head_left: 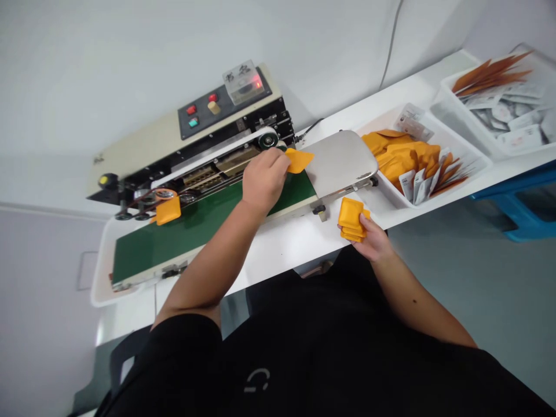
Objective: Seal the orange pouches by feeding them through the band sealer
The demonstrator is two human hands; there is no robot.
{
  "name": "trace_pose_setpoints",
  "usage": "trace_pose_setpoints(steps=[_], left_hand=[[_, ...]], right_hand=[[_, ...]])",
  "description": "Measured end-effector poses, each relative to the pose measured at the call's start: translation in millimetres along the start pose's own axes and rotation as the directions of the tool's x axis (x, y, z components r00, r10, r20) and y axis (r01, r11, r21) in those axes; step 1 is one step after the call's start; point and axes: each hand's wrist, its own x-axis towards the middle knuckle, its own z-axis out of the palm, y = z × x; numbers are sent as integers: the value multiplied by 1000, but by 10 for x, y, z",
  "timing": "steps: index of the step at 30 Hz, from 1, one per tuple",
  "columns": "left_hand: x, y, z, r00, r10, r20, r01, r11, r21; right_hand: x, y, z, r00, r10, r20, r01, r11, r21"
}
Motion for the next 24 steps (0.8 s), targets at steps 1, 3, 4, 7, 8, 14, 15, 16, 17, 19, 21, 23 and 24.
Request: trace_pose_setpoints(steps=[1,3,4,7,8,14,15,16,17,19,21,23,24], left_hand=[[44,-41,0,1000,-10,29,9,999,44],[119,-101,4,996,-17,87,8,994,104],[149,-122,5,994,-17,108,5,993,115],[208,-156,2,993,-15,115,3,995,98],[215,-159,-3,994,-19,111,8,996,93],[154,-167,-37,984,-108,143,83,983,165],[139,-178,-42,985,-108,132,85,981,172],[123,-192,-51,988,-105,117,84,981,173],[107,-204,-66,990,-104,98,86,981,171],[66,-211,-123,991,-115,63,103,980,168],[-10,-166,-215,989,-147,33,139,975,174],[-144,-43,-312,986,-166,10,162,972,171],[-236,52,-349,988,-156,2,154,975,158]], right_hand=[[0,-1,-5,1000,-1,-1,1,1000,-1],[2,-5,-18,1000,0,0,0,1000,5],[4,-8,-27,1000,0,3,0,1000,8],[11,-17,-62,999,-4,39,5,1000,-4],[13,-20,-75,999,-8,53,9,1000,-14],[-10,-42,-85,998,-1,58,3,1000,-30],[-21,-46,-74,999,2,46,-1,1000,-24],[-33,-50,-61,999,5,34,-4,1000,-17],[-46,-54,-46,1000,7,25,-7,1000,-12],[-72,-61,-19,1000,7,14,-7,1000,-11],[-94,-67,5,1000,3,5,-3,1000,-11],[-115,-70,31,1000,-1,-4,1,1000,-5],[-124,-70,46,1000,-4,-1,4,1000,-4]])
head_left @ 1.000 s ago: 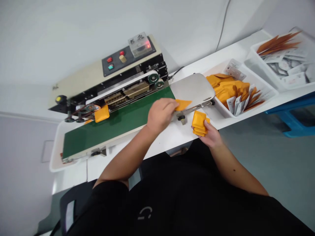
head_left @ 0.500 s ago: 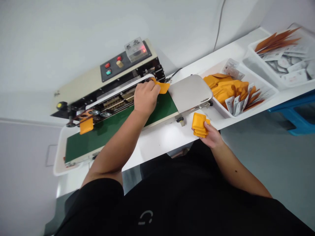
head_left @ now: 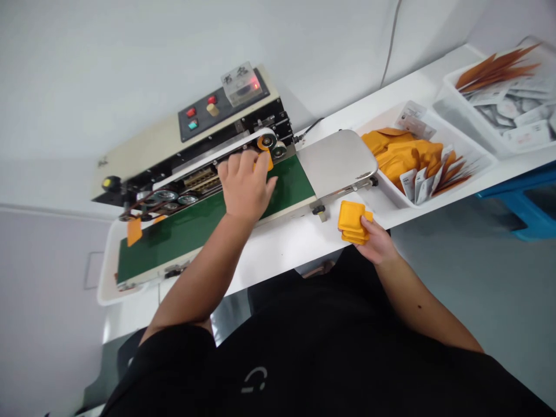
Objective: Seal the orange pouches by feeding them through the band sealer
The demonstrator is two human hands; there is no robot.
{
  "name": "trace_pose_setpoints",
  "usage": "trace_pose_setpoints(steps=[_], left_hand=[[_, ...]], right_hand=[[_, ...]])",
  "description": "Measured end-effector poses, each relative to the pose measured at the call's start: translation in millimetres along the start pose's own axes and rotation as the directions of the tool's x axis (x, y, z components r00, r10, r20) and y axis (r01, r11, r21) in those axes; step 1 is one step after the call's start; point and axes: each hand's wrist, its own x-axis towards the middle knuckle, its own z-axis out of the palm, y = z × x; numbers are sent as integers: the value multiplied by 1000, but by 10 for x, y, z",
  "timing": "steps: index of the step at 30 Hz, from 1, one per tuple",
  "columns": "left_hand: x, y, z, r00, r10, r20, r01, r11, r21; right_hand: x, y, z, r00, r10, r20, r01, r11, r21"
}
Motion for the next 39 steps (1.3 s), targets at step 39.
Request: trace_pose_setpoints(steps=[39], left_hand=[[-335,486,218,891,378,-251,-452,793,-408]], right_hand=[[153,17,70,998,58,-15,-56,990,126]])
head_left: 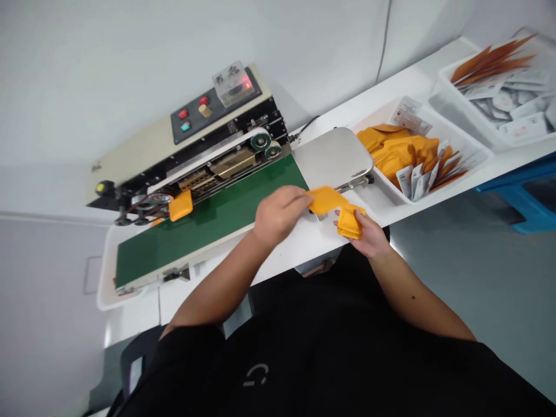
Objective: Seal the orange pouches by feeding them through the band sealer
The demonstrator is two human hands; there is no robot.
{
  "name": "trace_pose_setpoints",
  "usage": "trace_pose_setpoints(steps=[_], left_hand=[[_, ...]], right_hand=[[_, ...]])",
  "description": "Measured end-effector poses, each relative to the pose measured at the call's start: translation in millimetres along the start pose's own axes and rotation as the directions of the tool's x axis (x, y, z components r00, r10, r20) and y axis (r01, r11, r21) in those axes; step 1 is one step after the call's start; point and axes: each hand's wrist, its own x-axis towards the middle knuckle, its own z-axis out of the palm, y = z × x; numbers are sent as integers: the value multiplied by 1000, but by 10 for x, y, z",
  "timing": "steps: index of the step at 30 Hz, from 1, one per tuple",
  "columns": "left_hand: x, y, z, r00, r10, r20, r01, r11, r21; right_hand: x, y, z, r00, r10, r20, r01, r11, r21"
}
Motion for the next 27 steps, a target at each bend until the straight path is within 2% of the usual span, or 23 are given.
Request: trace_pose_setpoints(steps=[3,7,10,13,18,24,27], left_hand=[[112,-424,-69,992,-91,-86,97,993,71],[211,-838,-135,975,-224,-2,218,948,232],[245,-981,-170,959,-272,73,235,915,328],[252,-1002,-191,945,-311,102,245,878,411],[226,-883,-199,908,-401,123,301,827,475],[231,-766,-230,810,-560,173,413,755,510],[240,-723,-308,797,-577,180,427,748,508]], right_hand=[[44,-17,-34,1000,30,2,-30,1000,4],[62,-19,-55,999,38,25,-38,999,-4],[62,-29,-58,998,46,35,-46,999,0],[53,-46,-51,998,65,28,-65,998,20],[40,-56,-49,996,79,36,-79,997,24],[37,-48,-61,997,70,33,-69,997,-32],[22,-51,-47,998,68,18,-67,997,-32]])
